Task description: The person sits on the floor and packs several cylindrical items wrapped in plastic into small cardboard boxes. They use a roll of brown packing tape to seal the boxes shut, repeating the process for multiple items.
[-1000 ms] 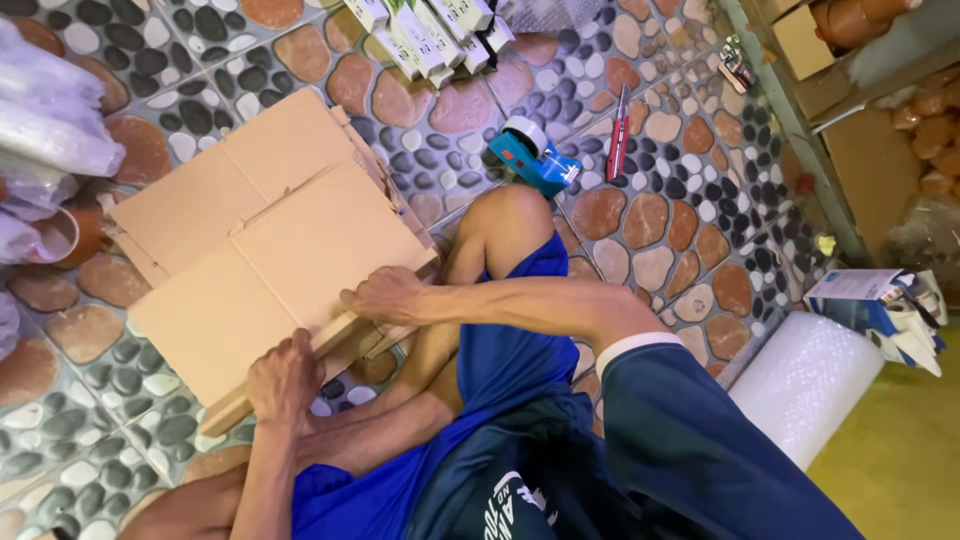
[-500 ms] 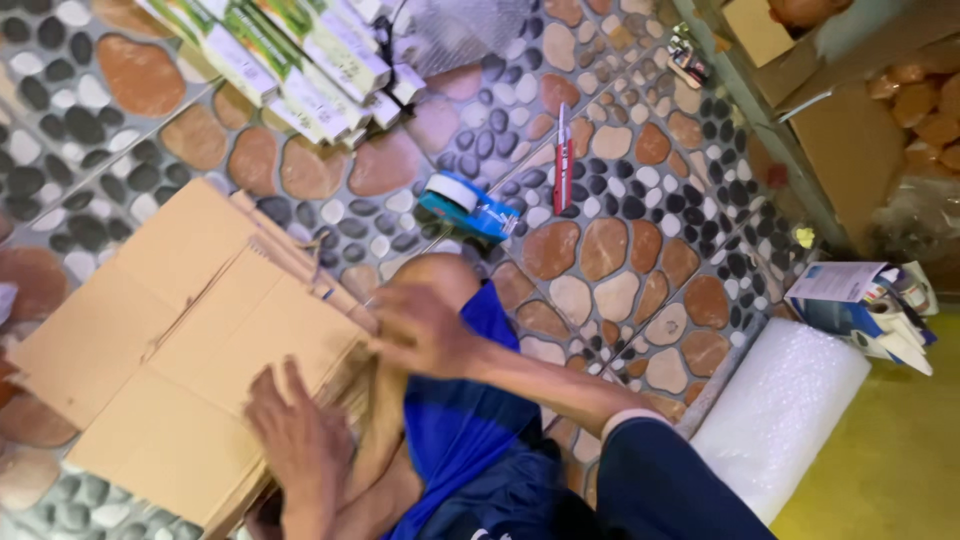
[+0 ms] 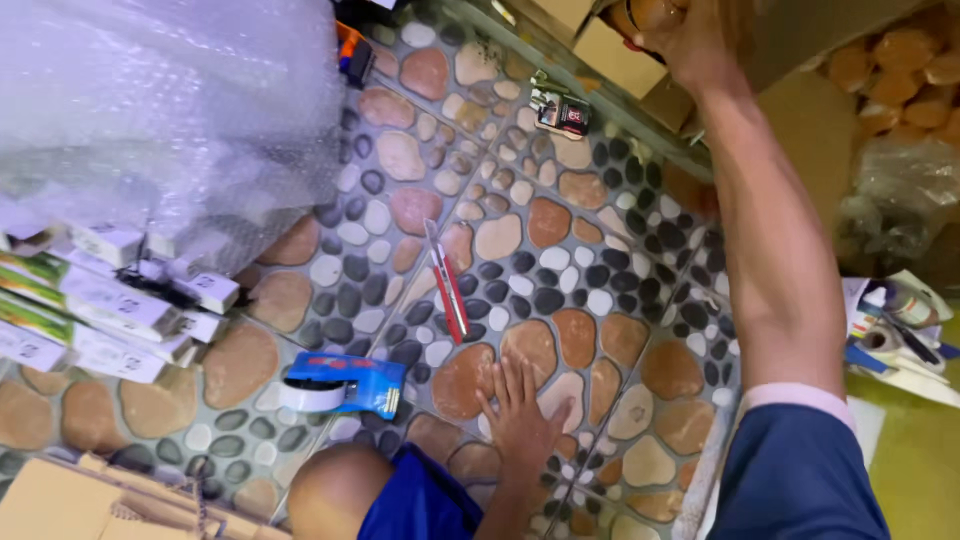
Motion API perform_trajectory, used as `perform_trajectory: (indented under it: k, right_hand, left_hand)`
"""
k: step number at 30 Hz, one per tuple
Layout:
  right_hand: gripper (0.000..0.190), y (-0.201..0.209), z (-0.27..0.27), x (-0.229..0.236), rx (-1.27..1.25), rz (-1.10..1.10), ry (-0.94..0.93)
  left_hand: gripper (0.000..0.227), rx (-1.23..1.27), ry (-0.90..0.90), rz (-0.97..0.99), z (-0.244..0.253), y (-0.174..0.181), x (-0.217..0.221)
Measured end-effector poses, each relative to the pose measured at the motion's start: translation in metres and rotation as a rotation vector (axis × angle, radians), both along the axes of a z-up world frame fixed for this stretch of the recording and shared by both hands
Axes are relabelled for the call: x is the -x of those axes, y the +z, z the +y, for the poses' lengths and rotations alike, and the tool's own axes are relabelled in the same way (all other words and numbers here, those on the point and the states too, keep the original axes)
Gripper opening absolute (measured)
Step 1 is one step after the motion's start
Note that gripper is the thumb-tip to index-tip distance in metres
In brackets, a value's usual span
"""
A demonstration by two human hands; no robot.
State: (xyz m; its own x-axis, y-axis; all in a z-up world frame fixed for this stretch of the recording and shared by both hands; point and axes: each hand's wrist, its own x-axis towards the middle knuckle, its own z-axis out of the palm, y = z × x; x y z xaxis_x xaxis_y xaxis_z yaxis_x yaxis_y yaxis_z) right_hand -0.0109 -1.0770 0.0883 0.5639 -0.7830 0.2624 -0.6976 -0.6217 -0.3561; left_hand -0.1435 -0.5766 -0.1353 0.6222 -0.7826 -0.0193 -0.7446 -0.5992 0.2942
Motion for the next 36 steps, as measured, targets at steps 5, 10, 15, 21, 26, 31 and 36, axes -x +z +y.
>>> perform_trajectory:
  k: [5,10,15,21,26,31,36]
  right_hand:
    - [0.050,-0.097,-0.025,0.042,-0.022,0.290,-0.097]
    - [0.103,0.016,0.123,0.056,0.077,0.193,0.051]
    - [0.082,-0.079,0.278,0.091,-0.213,0.431,0.712]
    - [0.032,-0.009,0.184,0.030,-0.705,0.388,0.489]
    - [0.041,-0.068,0.016,0.039,-0.105,0.039,0.079]
    - [0.035,-0.048,0.020,0.048,-0.140,-0.090,-0.062]
    - [0.036,-0.027,0.036,0.073,-0.238,-0.153,-0.211]
  left_hand:
    - [0.073,0.043,0.085,-0.077,0.011,0.028,0.007]
    - [0.071,0.029,0.100,0.008,0.001,0.008,0.012]
    - [0.067,0.105,0.096,0.028,0.000,0.001,0.011]
    - [0.065,0.125,0.123,0.017,-0.001,0.001,0.012]
    - [0.069,0.116,0.118,0.037,-0.001,0.005,0.011]
    - [0.068,0.125,0.134,0.062,-0.006,0.007,0.001]
    - [0.065,0.237,0.161,0.038,-0.005,0.017,0.001]
